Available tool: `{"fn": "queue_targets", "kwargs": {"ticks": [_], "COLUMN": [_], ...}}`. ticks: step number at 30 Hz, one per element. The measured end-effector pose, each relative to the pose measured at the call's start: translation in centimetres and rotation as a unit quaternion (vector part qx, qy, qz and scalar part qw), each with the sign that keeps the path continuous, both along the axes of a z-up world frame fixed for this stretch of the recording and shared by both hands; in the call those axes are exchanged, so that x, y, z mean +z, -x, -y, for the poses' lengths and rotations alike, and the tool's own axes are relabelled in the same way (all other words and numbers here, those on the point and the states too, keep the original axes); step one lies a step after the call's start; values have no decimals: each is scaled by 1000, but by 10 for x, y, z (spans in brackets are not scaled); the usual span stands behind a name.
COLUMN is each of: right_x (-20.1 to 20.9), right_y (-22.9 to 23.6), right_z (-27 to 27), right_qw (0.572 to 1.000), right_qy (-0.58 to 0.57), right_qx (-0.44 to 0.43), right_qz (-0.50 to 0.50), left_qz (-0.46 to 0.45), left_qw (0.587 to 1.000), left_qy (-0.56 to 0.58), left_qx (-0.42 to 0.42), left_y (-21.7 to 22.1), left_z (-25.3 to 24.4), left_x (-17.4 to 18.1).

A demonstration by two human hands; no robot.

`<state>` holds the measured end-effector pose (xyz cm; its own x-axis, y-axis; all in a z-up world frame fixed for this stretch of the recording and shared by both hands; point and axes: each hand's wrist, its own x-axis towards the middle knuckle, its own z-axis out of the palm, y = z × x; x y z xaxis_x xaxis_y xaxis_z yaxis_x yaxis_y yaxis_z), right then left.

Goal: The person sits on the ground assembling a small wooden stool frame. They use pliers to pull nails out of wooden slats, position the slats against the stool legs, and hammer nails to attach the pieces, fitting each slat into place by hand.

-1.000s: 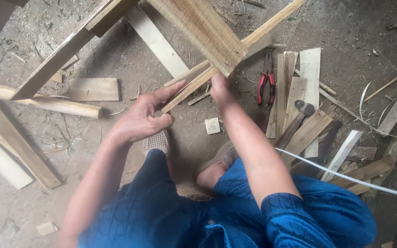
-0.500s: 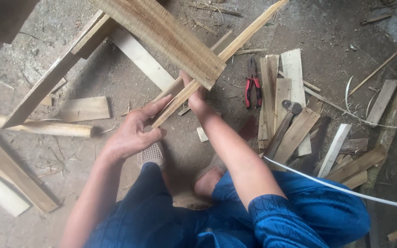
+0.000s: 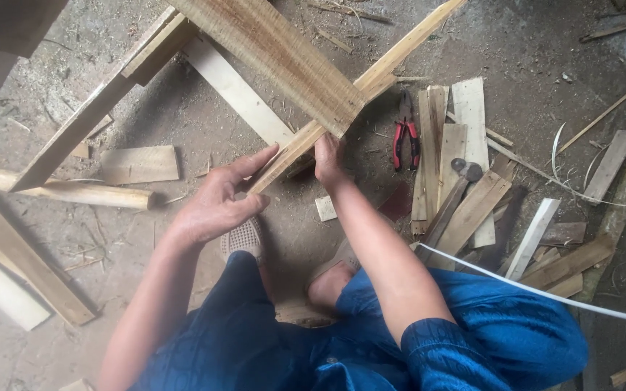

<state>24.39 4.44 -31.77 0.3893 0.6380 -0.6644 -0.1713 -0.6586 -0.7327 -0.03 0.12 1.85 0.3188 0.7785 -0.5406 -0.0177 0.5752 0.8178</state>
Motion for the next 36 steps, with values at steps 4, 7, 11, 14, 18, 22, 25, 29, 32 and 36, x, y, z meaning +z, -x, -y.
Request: {"fn": "queue_targets", "kwargs": {"ticks": [4,7,11,14,18,22,25,29,32,36], "right_x": [-14,58,75,82,66,64,105,95,83,146], "right_y": [-1,22,30,34,28,25,40,37,25,23], "right_z": [24,21,20,18,15,22,19,28,35,15], "right_qw": [992,987,989,988,989,990,986,975,945,960], "right_qy": [37,32,3,-17,-28,-25,-10,-30,-91,-125], "right_qx": [45,106,106,110,105,95,107,150,201,145], "right_qz": [115,117,102,106,104,102,126,158,241,206], "left_qz": [-6,-12,-16,-11,-11,-8,-1,-1,-2,8], "left_qw": [1000,1000,999,999,998,998,998,997,997,997], "left_qy": [-3,-23,-32,-35,-59,-65,-66,-72,-79,-80], "left_qx": [-4,-12,-17,-14,-10,-13,-10,-9,-6,1], "left_y": [1,1,2,2,3,5,5,5,5,5], "left_z": [1,1,4,5,8,8,9,12,13,13], "left_x": [-4,-2,-2,-4,-13,-16,-19,-25,-25,-26]}}
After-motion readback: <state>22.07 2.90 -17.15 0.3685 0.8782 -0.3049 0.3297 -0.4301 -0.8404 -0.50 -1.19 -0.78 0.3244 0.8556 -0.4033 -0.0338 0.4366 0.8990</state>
